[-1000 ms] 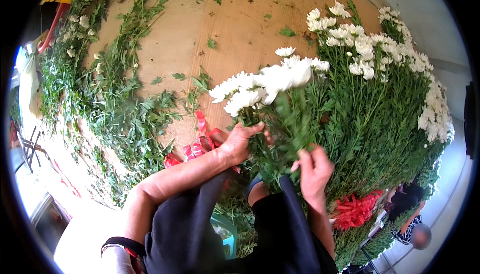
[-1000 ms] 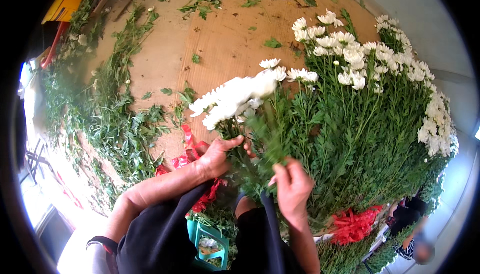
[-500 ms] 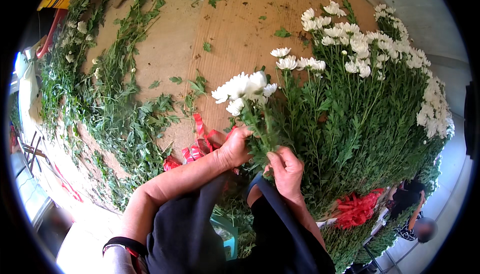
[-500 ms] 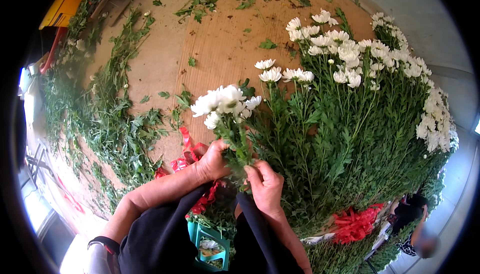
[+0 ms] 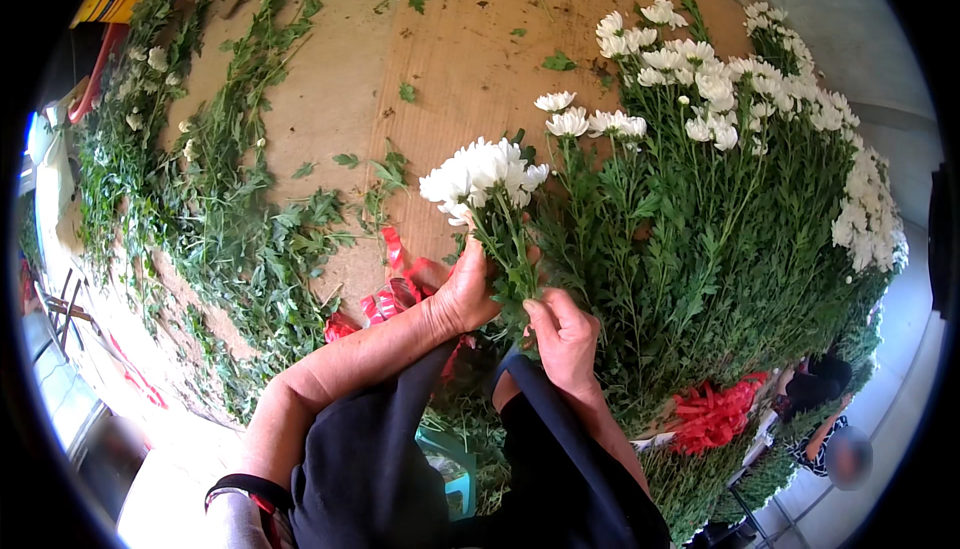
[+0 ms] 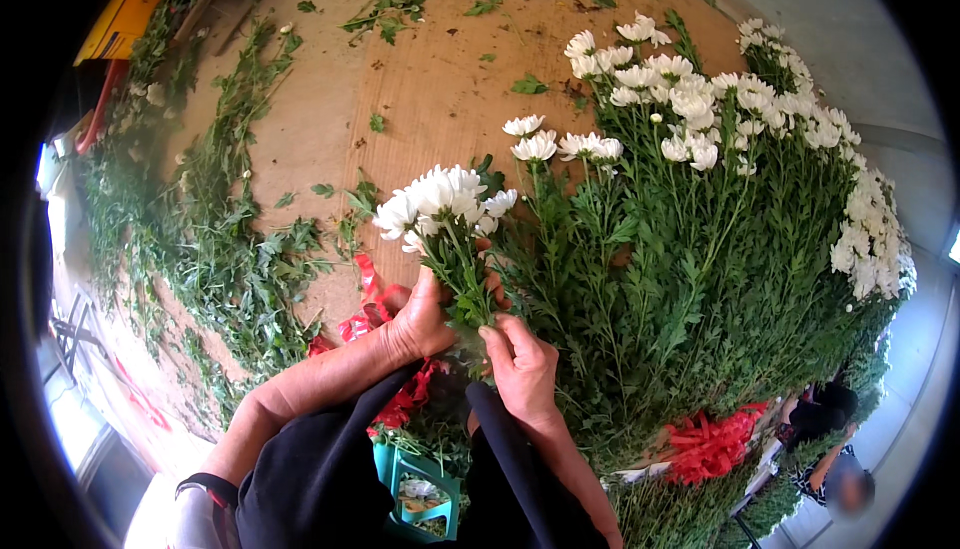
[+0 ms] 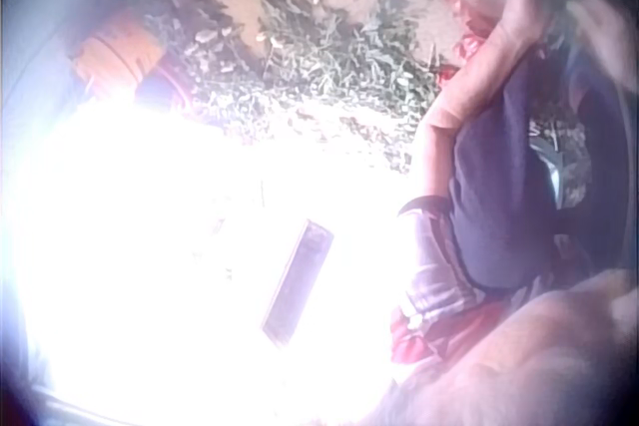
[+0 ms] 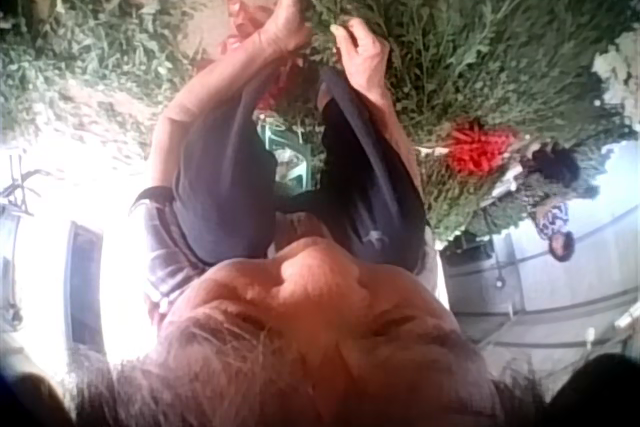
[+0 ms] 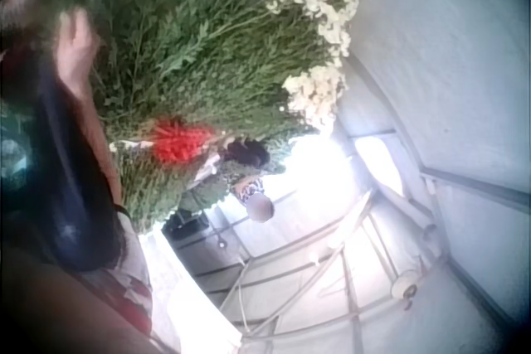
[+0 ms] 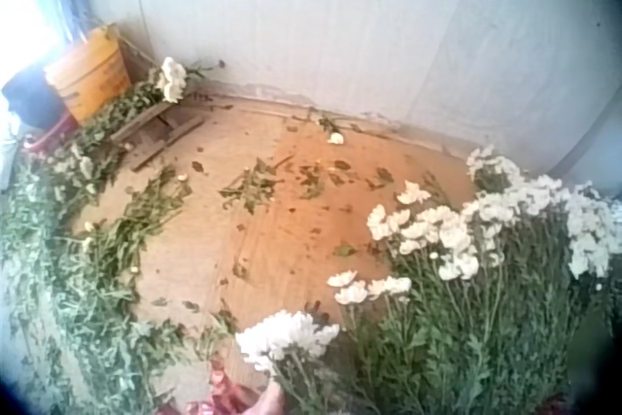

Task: The person gathers white flowers into bunches by hand, pulls off excess leaves, and ties each bunch together with a red ribbon.

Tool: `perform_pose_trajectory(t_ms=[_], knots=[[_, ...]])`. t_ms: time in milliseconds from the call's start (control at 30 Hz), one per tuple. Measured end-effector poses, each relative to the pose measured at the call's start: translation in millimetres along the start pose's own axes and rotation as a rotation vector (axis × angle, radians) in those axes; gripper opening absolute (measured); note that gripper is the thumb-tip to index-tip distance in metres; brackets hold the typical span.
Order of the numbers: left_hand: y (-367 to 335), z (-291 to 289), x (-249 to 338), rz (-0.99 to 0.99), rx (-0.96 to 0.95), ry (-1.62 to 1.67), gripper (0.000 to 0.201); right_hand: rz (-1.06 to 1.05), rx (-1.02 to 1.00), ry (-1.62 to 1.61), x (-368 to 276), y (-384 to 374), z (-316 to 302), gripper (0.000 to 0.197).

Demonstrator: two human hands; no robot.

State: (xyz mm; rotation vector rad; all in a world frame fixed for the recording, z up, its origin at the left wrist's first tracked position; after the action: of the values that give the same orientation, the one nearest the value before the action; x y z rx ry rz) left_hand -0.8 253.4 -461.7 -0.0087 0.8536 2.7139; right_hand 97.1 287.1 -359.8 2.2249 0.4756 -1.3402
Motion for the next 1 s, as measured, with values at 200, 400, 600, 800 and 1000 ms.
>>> perform_pose_trajectory(t_ms=[200,400,600,800,1000], knots=[[14.7,4.8,-3.3,-0.026,0.055,-0.103,0.080,0.146,0.042,-0.142,17.9,2.3,-0.6,0.010],[20.2,25.9,6.4,-0.057,-0.071,-0.198,0.050,0.126,0.048,-0.270,7.7,-3.2,-7.5,0.009],[13.0,9.8,7.2,-0.027,0.064,-0.086,0.024,-0.007,0.018,-0.126,-14.8,-5.6,-17.0,0.010],[14.2,1.9,4.1,-0.017,0.175,-0.207,0.028,-0.007,-0.008,0.095,-0.4,-3.5,-5.2,0.010],[21.9,10.4,5.9,-0.042,0.065,-0.170,0.037,0.044,-0.044,0.116,1.5,-5.2,-0.3,0.012]])
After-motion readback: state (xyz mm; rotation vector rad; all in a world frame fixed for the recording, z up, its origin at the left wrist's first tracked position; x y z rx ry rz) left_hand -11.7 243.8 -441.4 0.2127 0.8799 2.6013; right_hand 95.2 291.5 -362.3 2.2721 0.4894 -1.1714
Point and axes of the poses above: each hand's wrist, its own y-axis away from the middle knuckle, its own z-axis out of the palm, x = y × z, the point moved 7 cm from there along -y, towards the middle knuckle, and after that the axes turned 10 degrees about -z, right-handed, at the moved point
